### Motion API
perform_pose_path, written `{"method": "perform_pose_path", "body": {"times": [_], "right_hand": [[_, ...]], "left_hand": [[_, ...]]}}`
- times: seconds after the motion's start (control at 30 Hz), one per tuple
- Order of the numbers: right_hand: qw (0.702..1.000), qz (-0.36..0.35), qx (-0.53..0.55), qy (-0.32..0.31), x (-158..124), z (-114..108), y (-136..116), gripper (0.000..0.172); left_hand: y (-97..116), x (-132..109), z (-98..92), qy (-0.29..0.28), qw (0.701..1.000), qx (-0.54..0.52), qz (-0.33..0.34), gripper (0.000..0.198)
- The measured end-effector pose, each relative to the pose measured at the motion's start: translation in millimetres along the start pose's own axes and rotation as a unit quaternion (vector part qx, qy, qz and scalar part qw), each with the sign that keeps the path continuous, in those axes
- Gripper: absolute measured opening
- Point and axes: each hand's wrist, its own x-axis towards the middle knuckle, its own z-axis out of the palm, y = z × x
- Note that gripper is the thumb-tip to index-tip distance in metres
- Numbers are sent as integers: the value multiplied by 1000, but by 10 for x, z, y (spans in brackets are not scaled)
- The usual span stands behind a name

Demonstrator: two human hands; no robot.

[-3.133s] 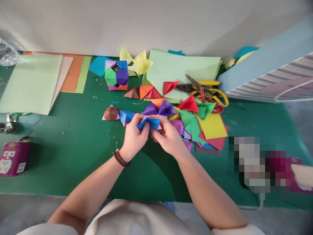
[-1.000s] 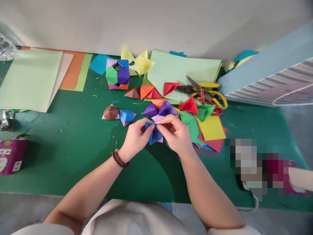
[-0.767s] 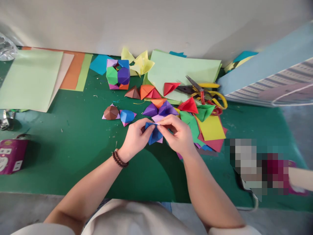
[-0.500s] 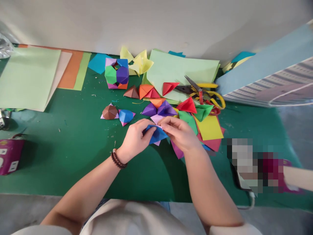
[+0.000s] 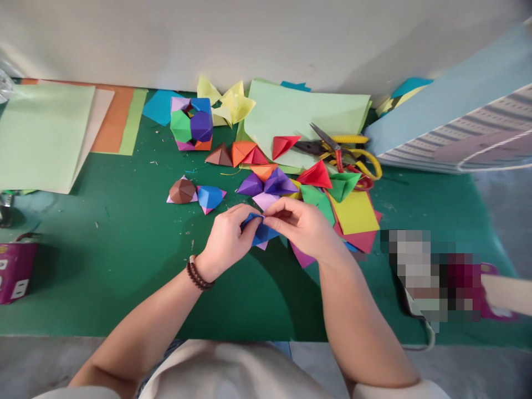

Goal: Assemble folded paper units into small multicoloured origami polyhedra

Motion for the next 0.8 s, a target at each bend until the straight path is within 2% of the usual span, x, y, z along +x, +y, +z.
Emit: {"method": "perform_pose_path", "body": {"times": [0.17, 0.3, 0.43, 0.57, 0.7, 0.8], "right_hand": [[989, -78, -124, 35, -23, 29, -57, 3], [969, -131, -205, 47, -7, 40, -41, 5], [958, -162, -231, 56, 31, 91, -21, 8], [967, -168, -181, 68, 80, 153, -21, 10], [994, -103, -43, 19, 116, 134, 3, 5], [994, -99, -39, 1, 116, 105, 7, 7]], "left_hand": [[-1, 16, 3, -15, 999, 0, -28, 13], [-10, 38, -9, -38, 997, -6, -61, 14], [-15, 57, -45, -54, 994, -12, -93, 18], [-25, 73, -82, -27, 994, -1, -107, 24], [-18, 78, -105, -23, 994, 14, -105, 27], [-5, 79, -115, -21, 994, 57, -94, 26]]}}
